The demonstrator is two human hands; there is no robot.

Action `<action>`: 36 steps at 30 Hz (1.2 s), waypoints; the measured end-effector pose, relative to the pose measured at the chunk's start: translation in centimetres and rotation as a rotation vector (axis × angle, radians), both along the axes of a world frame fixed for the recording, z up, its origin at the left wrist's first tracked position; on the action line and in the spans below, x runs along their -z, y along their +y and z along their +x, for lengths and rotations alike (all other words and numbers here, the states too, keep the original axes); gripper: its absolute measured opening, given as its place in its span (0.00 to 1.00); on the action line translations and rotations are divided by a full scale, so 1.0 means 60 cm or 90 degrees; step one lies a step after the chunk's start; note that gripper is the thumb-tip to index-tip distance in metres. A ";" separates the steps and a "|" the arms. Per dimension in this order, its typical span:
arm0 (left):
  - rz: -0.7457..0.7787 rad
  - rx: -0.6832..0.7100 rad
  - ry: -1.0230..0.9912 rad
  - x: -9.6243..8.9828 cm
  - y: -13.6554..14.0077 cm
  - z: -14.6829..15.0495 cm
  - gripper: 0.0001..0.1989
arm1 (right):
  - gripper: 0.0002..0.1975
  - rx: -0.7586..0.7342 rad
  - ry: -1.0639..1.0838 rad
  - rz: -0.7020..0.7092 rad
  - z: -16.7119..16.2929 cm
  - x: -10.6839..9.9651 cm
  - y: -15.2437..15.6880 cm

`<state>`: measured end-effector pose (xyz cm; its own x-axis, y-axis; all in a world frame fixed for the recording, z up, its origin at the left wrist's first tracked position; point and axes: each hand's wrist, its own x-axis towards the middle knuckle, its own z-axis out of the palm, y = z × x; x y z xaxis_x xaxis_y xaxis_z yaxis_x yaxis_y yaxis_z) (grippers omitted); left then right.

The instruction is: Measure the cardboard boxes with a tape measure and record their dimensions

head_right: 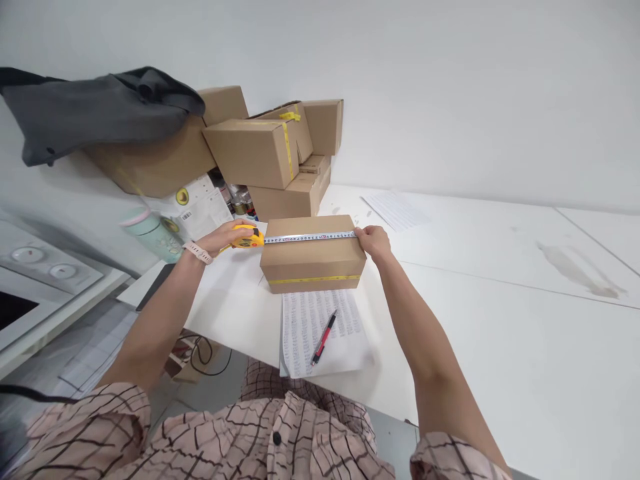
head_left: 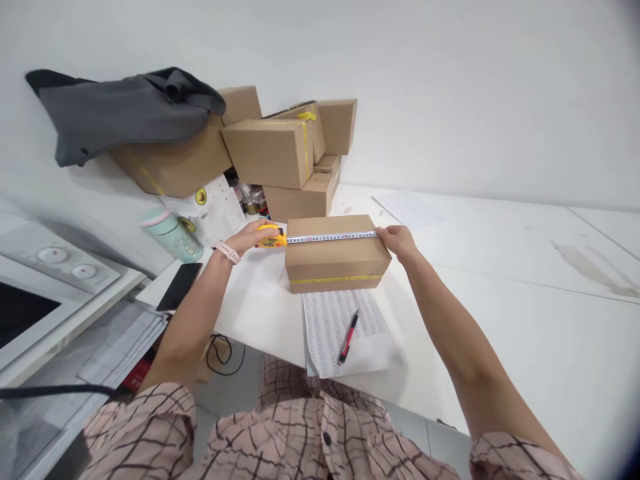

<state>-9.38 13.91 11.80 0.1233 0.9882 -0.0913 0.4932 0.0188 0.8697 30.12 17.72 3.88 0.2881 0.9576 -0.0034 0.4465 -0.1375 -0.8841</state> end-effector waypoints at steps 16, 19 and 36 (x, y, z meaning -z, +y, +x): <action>-0.285 0.099 -0.543 0.111 -0.304 0.273 0.40 | 0.14 -0.226 -0.195 0.051 -0.132 -0.072 0.128; -0.279 0.104 -0.558 0.104 -0.292 0.271 0.38 | 0.14 -0.224 -0.208 0.037 -0.127 -0.054 0.140; -0.309 0.085 -0.560 0.106 -0.298 0.314 0.32 | 0.15 -0.274 -0.228 0.026 -0.115 -0.041 0.138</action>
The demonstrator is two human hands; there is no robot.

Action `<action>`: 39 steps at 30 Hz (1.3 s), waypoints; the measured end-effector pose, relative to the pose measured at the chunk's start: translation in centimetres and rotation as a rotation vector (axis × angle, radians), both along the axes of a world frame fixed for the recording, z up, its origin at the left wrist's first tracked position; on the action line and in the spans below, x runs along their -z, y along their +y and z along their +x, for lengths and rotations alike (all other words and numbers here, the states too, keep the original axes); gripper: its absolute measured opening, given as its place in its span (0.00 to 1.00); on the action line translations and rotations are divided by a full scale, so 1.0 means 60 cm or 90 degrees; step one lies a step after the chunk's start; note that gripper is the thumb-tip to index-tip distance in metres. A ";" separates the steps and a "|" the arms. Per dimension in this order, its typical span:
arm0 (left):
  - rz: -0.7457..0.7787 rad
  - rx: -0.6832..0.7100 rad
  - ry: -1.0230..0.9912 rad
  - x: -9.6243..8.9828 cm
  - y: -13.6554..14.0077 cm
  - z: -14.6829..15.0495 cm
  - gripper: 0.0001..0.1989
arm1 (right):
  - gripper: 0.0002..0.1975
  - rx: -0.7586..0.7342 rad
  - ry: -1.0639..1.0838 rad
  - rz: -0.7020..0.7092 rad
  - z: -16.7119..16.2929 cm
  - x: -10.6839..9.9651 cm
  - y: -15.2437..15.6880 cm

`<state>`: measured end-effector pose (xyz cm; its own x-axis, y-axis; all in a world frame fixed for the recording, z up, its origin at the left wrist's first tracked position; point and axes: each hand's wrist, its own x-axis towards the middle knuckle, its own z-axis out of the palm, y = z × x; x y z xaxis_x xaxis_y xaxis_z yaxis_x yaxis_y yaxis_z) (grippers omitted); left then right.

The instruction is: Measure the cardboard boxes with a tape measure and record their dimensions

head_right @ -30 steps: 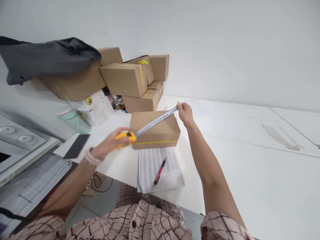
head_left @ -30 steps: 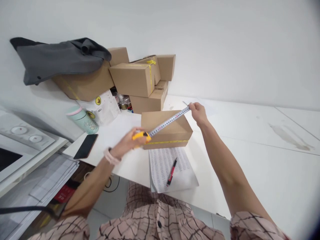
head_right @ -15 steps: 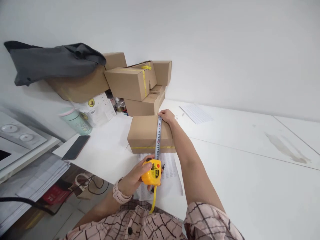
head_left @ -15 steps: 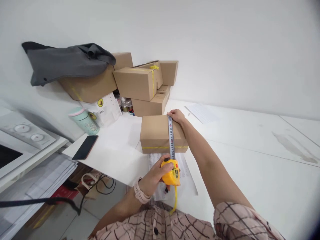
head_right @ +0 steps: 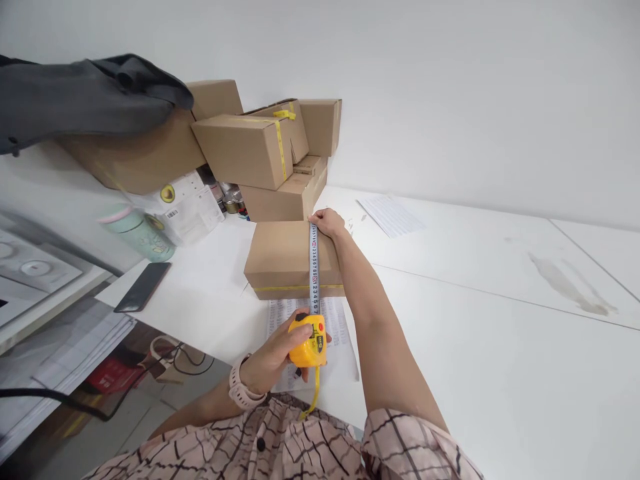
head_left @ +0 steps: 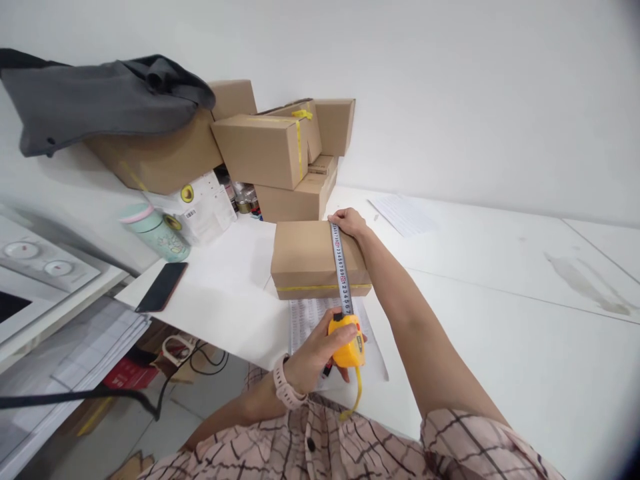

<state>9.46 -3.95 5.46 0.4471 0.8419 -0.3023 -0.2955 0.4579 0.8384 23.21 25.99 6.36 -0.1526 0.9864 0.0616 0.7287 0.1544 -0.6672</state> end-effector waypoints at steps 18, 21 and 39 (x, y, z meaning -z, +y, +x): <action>0.292 -0.213 0.244 -0.011 -0.001 -0.167 0.32 | 0.34 0.122 0.376 0.070 0.141 -0.008 -0.142; 0.300 -0.306 0.308 0.015 0.020 -0.199 0.33 | 0.37 0.145 0.387 -0.005 0.158 0.038 -0.214; 0.382 -0.273 0.273 -0.085 0.184 -0.171 0.25 | 0.23 0.216 0.003 0.169 0.139 -0.055 -0.240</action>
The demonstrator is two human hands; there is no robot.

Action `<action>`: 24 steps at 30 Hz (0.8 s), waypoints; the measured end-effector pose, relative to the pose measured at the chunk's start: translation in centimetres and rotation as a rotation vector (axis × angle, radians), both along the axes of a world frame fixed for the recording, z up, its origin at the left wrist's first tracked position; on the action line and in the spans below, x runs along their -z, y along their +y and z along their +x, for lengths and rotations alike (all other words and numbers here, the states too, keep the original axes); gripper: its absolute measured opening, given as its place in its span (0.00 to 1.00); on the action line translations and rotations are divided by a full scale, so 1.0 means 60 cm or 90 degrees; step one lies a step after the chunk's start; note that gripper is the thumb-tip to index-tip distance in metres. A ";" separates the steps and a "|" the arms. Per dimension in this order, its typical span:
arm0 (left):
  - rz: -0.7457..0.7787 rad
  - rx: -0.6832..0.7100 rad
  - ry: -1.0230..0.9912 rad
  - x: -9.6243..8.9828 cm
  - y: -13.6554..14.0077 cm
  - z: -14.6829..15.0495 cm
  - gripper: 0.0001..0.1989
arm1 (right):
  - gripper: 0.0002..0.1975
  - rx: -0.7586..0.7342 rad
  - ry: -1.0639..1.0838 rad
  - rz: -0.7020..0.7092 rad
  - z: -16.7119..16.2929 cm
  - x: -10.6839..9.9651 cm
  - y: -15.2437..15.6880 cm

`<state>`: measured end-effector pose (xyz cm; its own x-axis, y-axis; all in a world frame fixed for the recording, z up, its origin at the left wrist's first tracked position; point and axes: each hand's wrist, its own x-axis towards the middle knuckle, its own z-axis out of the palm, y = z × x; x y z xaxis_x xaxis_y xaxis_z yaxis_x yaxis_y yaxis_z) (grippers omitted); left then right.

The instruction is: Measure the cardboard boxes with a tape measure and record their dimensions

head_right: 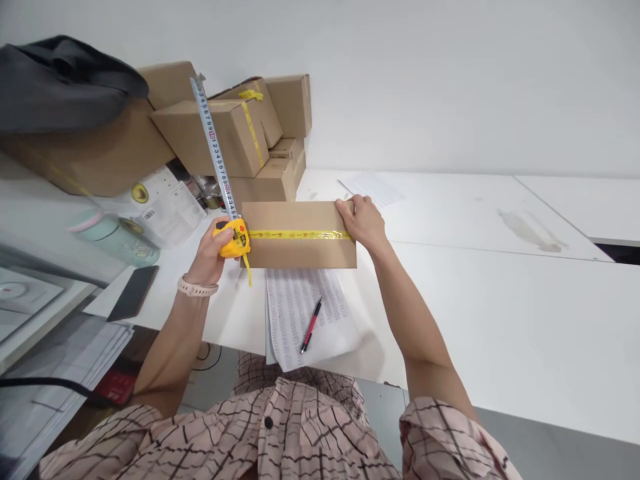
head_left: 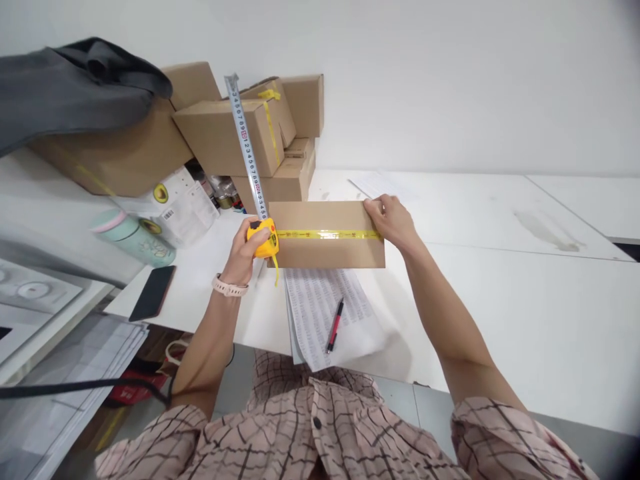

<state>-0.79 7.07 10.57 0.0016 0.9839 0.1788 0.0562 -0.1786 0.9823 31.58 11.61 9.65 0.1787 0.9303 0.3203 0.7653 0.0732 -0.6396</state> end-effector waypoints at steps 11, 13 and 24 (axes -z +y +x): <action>-0.181 0.267 -0.106 0.076 -0.154 0.095 0.25 | 0.22 -0.065 -0.135 0.072 -0.058 -0.001 0.065; -0.231 0.276 -0.122 0.093 -0.172 0.102 0.24 | 0.23 -0.074 -0.153 0.098 -0.056 0.003 0.066; -0.337 0.247 -0.168 0.111 -0.197 0.088 0.27 | 0.34 -0.109 -0.327 0.122 -0.068 0.003 0.065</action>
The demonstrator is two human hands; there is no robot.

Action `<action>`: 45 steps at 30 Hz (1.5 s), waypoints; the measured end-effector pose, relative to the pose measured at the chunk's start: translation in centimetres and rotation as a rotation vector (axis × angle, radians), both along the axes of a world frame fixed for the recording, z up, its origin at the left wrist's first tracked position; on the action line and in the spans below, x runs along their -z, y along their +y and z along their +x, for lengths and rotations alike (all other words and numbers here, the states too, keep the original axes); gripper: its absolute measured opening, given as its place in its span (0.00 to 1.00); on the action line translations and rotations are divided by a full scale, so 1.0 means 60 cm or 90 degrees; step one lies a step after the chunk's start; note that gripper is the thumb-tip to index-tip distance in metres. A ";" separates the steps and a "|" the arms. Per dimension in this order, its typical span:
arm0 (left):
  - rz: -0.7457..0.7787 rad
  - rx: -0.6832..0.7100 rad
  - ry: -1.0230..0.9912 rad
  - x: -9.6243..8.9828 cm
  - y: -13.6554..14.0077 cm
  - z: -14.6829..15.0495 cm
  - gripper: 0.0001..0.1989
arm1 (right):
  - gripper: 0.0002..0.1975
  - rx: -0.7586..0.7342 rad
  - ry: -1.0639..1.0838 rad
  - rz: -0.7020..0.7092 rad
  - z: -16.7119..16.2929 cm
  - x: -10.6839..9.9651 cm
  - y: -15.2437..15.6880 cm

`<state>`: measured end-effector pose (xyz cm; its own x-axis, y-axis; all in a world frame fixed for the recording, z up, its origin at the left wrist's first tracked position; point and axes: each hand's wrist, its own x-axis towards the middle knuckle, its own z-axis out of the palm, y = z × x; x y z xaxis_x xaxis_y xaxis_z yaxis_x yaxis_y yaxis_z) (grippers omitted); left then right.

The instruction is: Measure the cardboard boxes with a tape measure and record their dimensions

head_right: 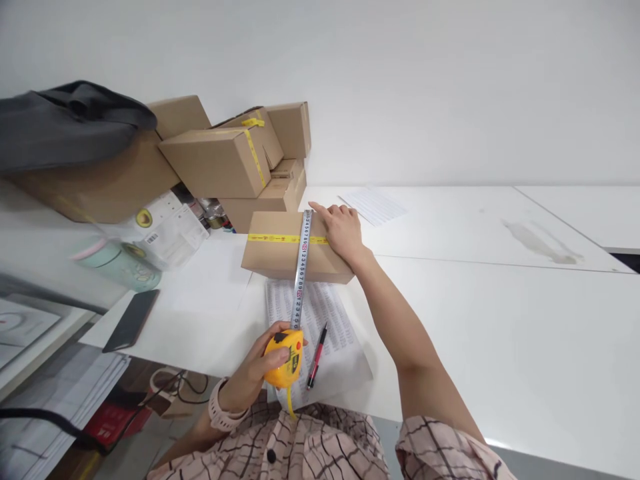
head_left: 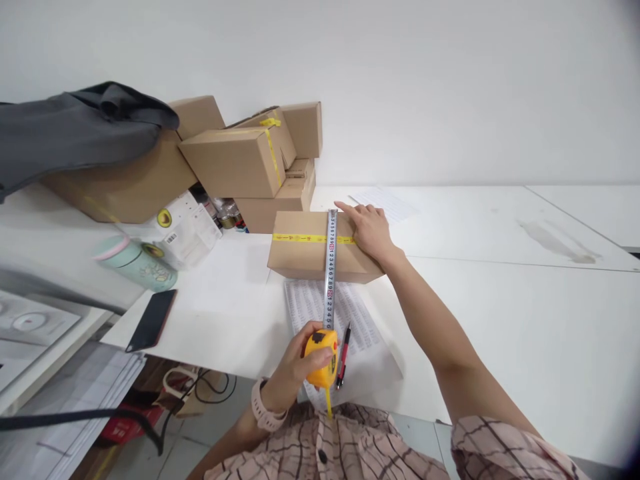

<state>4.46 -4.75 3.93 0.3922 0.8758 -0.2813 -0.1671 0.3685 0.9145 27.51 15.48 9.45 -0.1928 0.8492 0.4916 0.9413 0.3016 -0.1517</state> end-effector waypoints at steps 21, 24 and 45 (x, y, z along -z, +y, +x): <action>0.000 0.053 0.007 0.025 -0.001 0.003 0.30 | 0.29 -0.009 -0.020 -0.021 0.002 0.002 0.005; 0.018 0.077 -0.005 0.025 -0.003 -0.003 0.30 | 0.28 -0.004 -0.006 -0.015 0.001 0.001 0.000; 0.161 -0.427 -0.207 0.034 0.132 -0.168 0.17 | 0.25 0.036 0.499 -0.028 0.020 0.054 -0.181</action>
<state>-5.65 3.17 1.89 -0.2140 0.9768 -0.0029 -0.5538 -0.1189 0.8241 28.69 4.62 6.20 0.2402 0.8691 0.4325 0.5686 0.2351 -0.7883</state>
